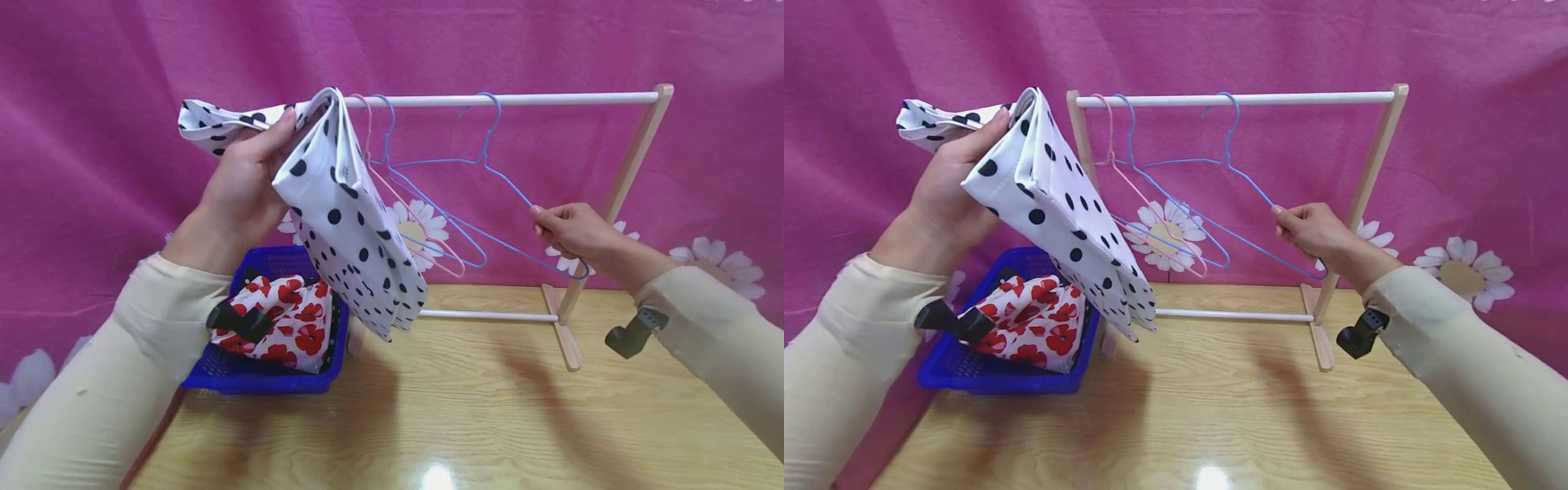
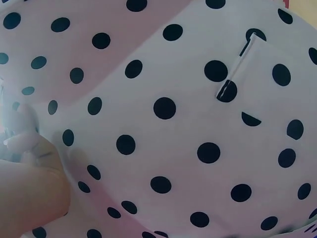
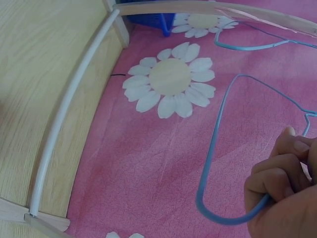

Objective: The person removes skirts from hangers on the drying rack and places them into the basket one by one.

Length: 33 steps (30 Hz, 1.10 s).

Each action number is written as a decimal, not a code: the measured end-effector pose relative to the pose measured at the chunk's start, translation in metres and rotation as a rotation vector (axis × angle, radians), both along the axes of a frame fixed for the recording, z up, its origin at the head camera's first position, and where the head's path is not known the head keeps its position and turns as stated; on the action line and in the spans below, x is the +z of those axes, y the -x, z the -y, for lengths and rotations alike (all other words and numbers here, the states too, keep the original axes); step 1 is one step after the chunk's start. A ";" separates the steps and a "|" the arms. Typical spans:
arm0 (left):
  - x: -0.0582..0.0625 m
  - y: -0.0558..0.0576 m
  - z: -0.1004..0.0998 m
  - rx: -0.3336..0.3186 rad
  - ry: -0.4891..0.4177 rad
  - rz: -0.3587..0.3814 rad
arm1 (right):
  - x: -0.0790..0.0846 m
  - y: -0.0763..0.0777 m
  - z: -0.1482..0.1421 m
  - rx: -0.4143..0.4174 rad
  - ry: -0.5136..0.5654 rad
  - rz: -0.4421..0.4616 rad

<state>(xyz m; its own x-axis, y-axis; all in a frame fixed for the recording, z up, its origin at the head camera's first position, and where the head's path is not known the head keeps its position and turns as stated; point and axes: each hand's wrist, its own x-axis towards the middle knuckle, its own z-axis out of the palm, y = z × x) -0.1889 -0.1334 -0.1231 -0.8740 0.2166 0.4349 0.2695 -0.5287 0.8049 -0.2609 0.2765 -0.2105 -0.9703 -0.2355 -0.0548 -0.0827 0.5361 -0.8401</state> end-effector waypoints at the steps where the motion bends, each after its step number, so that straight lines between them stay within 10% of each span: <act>1: 0.002 0.000 0.000 0.011 -0.007 -0.004 | 0.000 0.000 0.000 0.000 0.000 0.002; 16: 0.016 0.005 0.018 0.114 -0.105 -0.084 | 0.002 0.006 0.007 -0.008 -0.040 -0.010; 33: 0.030 0.018 0.045 0.195 -0.204 0.058 | 0.005 0.009 0.018 -0.011 -0.042 -0.049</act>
